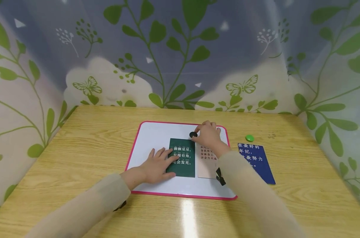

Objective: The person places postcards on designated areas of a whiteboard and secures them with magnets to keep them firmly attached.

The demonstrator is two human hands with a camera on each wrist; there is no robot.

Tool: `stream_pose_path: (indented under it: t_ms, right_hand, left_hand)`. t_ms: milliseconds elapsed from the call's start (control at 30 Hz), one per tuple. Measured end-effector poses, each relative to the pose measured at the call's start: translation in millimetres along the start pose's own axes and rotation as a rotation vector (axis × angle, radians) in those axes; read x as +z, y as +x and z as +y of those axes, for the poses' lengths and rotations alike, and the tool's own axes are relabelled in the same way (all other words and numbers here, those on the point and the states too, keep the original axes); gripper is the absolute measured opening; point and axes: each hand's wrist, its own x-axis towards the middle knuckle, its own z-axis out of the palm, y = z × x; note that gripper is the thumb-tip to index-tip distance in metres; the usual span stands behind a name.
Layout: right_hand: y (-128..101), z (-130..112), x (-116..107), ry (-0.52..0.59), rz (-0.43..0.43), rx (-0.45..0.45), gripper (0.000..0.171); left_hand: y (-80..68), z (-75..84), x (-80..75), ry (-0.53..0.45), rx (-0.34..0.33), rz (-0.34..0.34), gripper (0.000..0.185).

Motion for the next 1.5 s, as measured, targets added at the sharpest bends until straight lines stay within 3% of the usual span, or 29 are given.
stream_pose_path:
  t_ms: [400, 967, 1233, 1500]
  right_hand:
    - [8.3, -18.4, 25.7, -0.051, -0.027, -0.035, 0.034]
    - [6.2, -20.9, 27.5, -0.066, -0.052, -0.019, 0.038]
    - [-2.7, -12.3, 13.6, -0.024, -0.027, -0.060, 0.044]
    - [-15.7, 26.5, -12.8, -0.013, 0.005, -0.048, 0.051]
  left_hand:
    - [1.8, -1.1, 0.7, 0.014, -0.002, -0.003, 0.063]
    - [0.7, -1.6, 0.6, 0.012, 0.002, -0.004, 0.063]
    - [1.2, -3.8, 0.3, -0.011, 0.011, 0.004, 0.065]
    - [-8.5, -20.7, -8.0, -0.057, -0.002, 0.081, 0.074]
